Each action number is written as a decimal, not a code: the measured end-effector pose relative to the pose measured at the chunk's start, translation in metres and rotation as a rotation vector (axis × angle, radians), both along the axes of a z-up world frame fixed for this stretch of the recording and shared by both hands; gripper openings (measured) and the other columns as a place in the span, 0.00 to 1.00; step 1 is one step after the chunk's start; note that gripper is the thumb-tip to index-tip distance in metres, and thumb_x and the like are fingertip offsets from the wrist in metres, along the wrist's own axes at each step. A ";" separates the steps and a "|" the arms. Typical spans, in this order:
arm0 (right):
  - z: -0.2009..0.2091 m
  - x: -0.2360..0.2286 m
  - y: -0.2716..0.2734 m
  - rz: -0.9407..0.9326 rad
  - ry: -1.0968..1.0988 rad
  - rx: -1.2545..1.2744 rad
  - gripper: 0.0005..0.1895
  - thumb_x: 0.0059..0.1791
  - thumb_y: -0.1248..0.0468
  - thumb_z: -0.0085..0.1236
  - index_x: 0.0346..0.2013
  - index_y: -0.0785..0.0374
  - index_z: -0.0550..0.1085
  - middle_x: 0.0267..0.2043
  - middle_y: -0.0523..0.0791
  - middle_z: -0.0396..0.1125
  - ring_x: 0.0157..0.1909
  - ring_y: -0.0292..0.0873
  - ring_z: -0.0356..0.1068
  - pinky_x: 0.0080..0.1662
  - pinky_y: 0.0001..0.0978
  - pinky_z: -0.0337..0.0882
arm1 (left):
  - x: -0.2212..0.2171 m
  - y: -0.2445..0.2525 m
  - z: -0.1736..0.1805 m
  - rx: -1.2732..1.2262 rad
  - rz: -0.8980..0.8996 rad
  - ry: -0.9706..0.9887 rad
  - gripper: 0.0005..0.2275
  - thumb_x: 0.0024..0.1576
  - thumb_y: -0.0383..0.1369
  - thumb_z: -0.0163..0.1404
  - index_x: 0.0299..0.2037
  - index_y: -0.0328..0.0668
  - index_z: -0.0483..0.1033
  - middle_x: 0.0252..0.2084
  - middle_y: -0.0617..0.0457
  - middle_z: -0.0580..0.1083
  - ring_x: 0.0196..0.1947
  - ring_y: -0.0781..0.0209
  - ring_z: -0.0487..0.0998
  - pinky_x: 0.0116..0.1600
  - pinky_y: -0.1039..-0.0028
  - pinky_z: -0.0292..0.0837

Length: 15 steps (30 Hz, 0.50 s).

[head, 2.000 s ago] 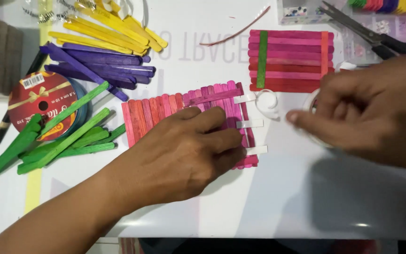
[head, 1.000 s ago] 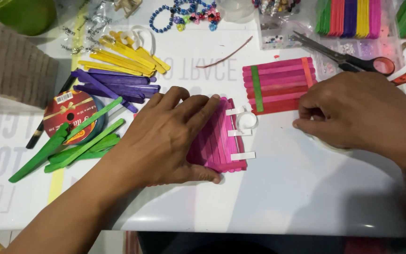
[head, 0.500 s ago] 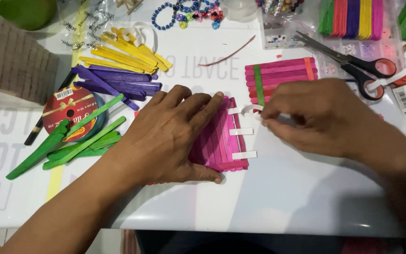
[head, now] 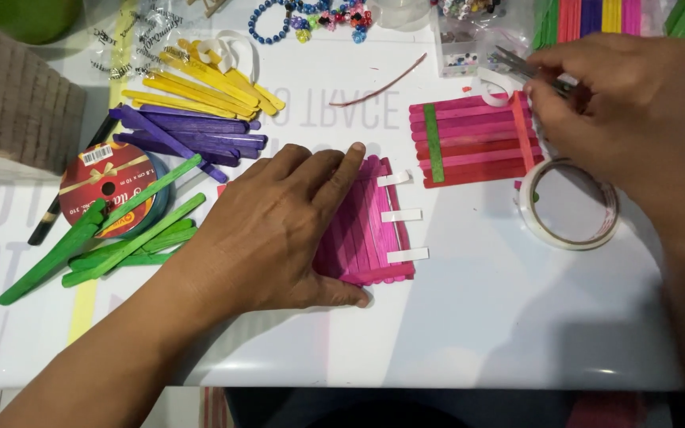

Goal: Building a box frame using colored popsicle sticks and double-sided tape.

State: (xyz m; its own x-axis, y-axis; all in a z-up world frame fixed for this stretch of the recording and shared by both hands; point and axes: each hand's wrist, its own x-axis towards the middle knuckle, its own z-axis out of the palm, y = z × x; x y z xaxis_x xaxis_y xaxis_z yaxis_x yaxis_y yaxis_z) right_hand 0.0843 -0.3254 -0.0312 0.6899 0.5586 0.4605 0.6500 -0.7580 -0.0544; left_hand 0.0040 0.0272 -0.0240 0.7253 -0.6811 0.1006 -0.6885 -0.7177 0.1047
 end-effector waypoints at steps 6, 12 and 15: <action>0.011 -0.003 0.010 0.082 0.098 -0.069 0.28 0.48 0.52 0.78 0.53 0.70 0.84 0.51 0.53 0.79 0.53 0.52 0.79 0.50 0.41 0.76 | 0.000 0.002 -0.003 0.049 0.009 0.006 0.65 0.42 0.78 0.55 0.73 0.20 0.51 0.55 0.35 0.71 0.49 0.43 0.70 0.54 0.58 0.68; 0.006 0.014 0.029 0.181 0.360 -0.295 0.58 0.36 0.34 0.65 0.72 0.65 0.64 0.72 0.54 0.62 0.64 0.60 0.62 0.57 0.60 0.64 | -0.001 -0.002 -0.003 0.024 0.033 0.057 0.67 0.40 0.75 0.59 0.74 0.18 0.47 0.53 0.33 0.70 0.48 0.40 0.68 0.56 0.57 0.64; 0.021 0.028 0.056 0.089 0.414 -0.576 0.62 0.30 0.32 0.71 0.73 0.51 0.62 0.68 0.41 0.66 0.58 0.52 0.66 0.47 0.55 0.70 | 0.002 -0.007 0.001 0.069 0.143 0.242 0.72 0.36 0.74 0.67 0.77 0.31 0.36 0.59 0.38 0.63 0.54 0.38 0.64 0.54 0.45 0.62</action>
State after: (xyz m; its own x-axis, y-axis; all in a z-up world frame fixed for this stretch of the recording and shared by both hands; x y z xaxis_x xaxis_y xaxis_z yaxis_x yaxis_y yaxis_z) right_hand 0.1119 -0.2693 -0.0101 0.6848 0.6964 -0.2145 0.7232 -0.6856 0.0831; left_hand 0.0063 0.0206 -0.0227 0.8119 -0.5691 -0.1300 -0.5406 -0.8170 0.2006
